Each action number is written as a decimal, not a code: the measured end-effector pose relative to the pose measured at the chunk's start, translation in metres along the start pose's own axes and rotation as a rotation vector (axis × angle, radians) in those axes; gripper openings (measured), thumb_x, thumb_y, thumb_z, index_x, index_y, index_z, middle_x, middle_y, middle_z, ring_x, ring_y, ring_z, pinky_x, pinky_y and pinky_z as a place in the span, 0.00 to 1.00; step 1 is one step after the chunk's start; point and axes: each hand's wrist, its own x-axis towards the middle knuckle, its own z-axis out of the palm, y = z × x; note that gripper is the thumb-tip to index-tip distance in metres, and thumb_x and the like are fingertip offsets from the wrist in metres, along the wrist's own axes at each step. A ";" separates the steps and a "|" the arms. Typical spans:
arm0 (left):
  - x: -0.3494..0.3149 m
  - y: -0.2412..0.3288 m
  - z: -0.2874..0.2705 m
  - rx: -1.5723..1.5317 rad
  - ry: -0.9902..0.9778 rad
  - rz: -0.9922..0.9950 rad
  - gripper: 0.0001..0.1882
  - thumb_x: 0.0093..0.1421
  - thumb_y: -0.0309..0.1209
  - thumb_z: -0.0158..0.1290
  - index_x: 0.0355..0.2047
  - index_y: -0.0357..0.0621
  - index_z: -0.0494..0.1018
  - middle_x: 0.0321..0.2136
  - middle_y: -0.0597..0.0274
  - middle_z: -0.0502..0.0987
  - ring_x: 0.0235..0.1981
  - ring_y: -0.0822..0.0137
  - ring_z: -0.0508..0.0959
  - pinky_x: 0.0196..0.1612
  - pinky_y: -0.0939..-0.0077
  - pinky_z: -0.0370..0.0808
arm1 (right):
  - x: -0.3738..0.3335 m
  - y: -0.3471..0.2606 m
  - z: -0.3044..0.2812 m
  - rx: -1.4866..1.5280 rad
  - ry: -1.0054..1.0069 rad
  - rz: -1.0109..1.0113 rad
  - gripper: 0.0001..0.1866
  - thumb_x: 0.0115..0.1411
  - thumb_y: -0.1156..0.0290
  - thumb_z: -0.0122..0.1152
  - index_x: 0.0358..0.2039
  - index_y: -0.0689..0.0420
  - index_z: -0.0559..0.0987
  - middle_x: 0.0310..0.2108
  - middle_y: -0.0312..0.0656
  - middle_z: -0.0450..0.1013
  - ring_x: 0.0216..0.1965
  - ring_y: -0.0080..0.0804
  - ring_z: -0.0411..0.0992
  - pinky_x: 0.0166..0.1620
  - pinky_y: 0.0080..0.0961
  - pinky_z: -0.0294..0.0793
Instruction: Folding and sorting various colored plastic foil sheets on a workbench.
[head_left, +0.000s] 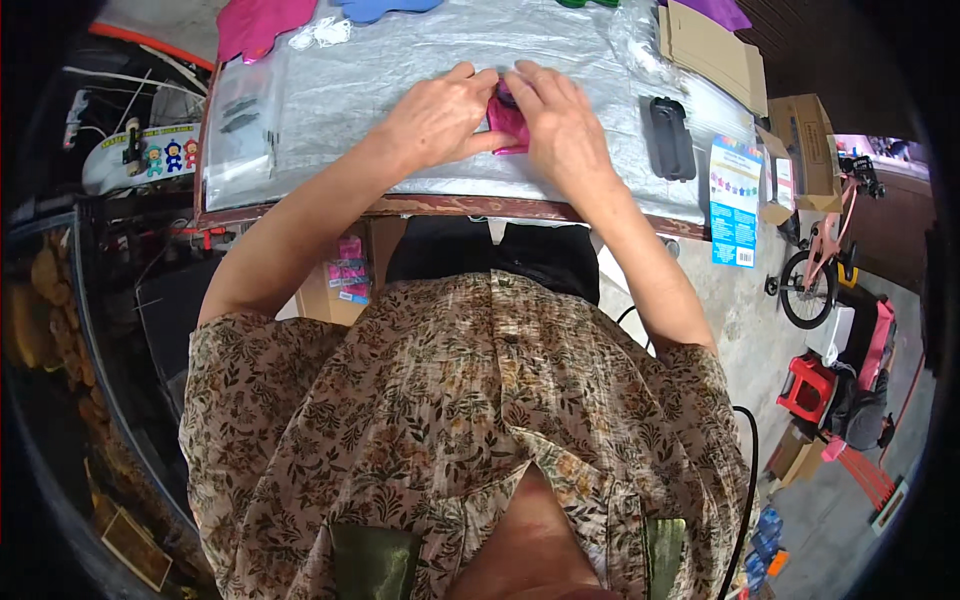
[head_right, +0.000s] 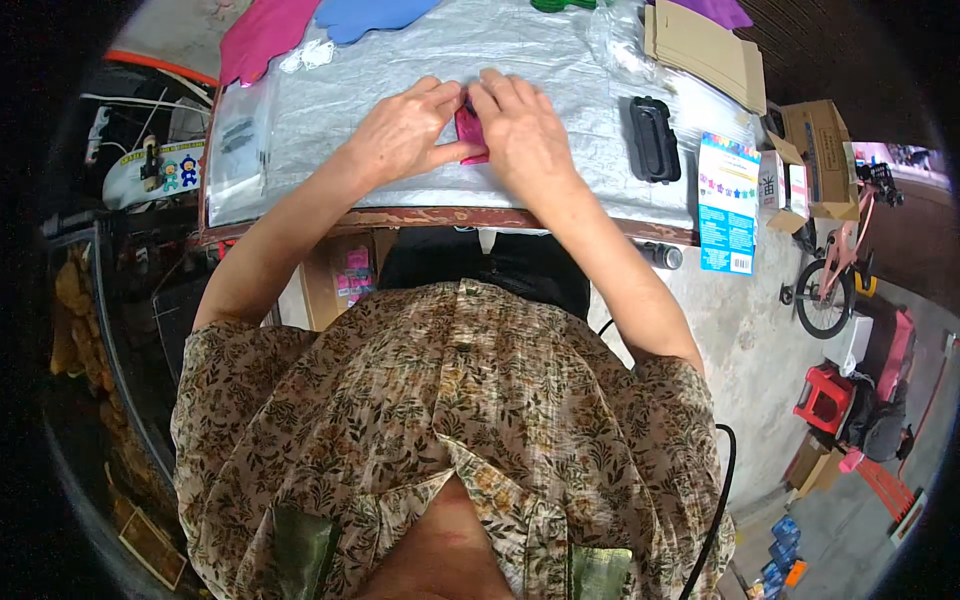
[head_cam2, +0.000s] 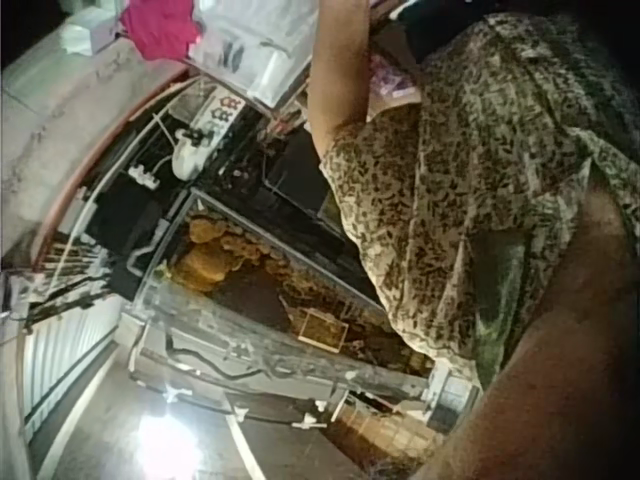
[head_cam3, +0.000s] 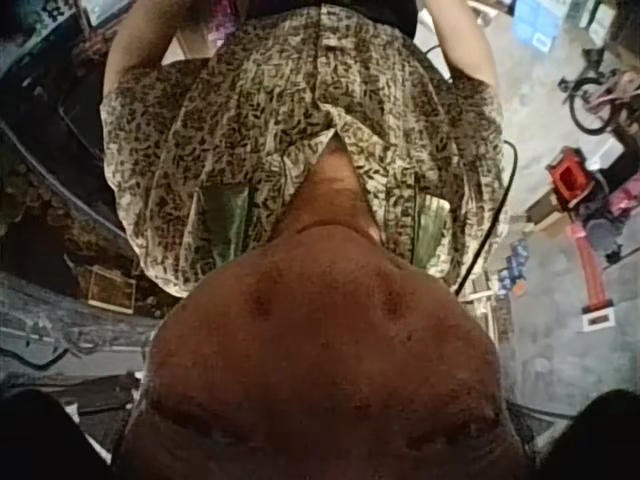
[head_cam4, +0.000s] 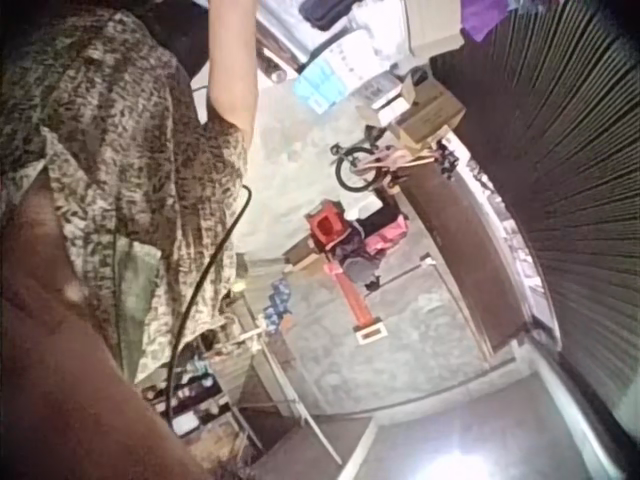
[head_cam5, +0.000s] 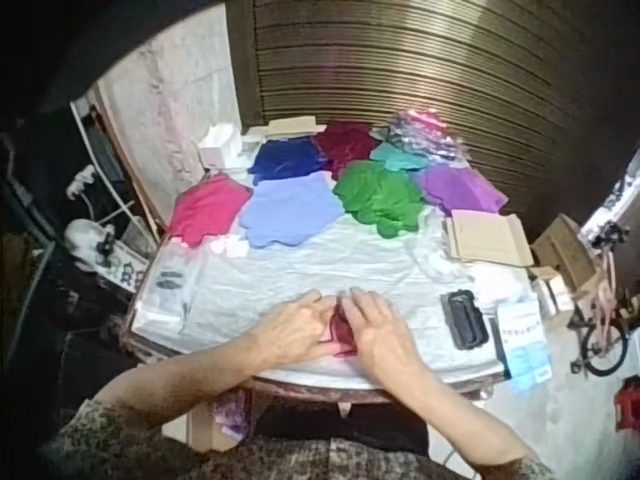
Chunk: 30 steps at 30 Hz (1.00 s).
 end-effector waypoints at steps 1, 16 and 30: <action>-0.001 -0.001 0.001 -0.010 0.017 -0.001 0.31 0.58 0.53 0.59 0.40 0.29 0.78 0.45 0.58 0.77 0.45 0.60 0.77 0.40 0.68 0.83 | -0.003 -0.003 0.002 -0.010 -0.035 0.021 0.24 0.54 0.76 0.57 0.54 0.67 0.76 0.56 0.49 0.71 0.57 0.46 0.69 0.60 0.39 0.68; 0.020 -0.023 0.003 -0.249 0.081 -0.109 0.23 0.58 0.48 0.63 0.36 0.38 0.80 0.35 0.54 0.80 0.39 0.54 0.81 0.37 0.63 0.80 | -0.027 -0.021 0.012 -0.004 -0.151 0.138 0.24 0.53 0.81 0.55 0.53 0.69 0.76 0.56 0.54 0.70 0.57 0.50 0.71 0.59 0.39 0.73; 0.090 -0.034 -0.017 -0.220 -0.607 -0.247 0.19 0.55 0.43 0.63 0.23 0.38 0.77 0.20 0.55 0.79 0.21 0.63 0.78 0.31 0.65 0.75 | -0.026 -0.035 0.016 0.112 0.016 0.226 0.21 0.57 0.72 0.64 0.48 0.71 0.78 0.50 0.57 0.75 0.51 0.55 0.74 0.54 0.42 0.76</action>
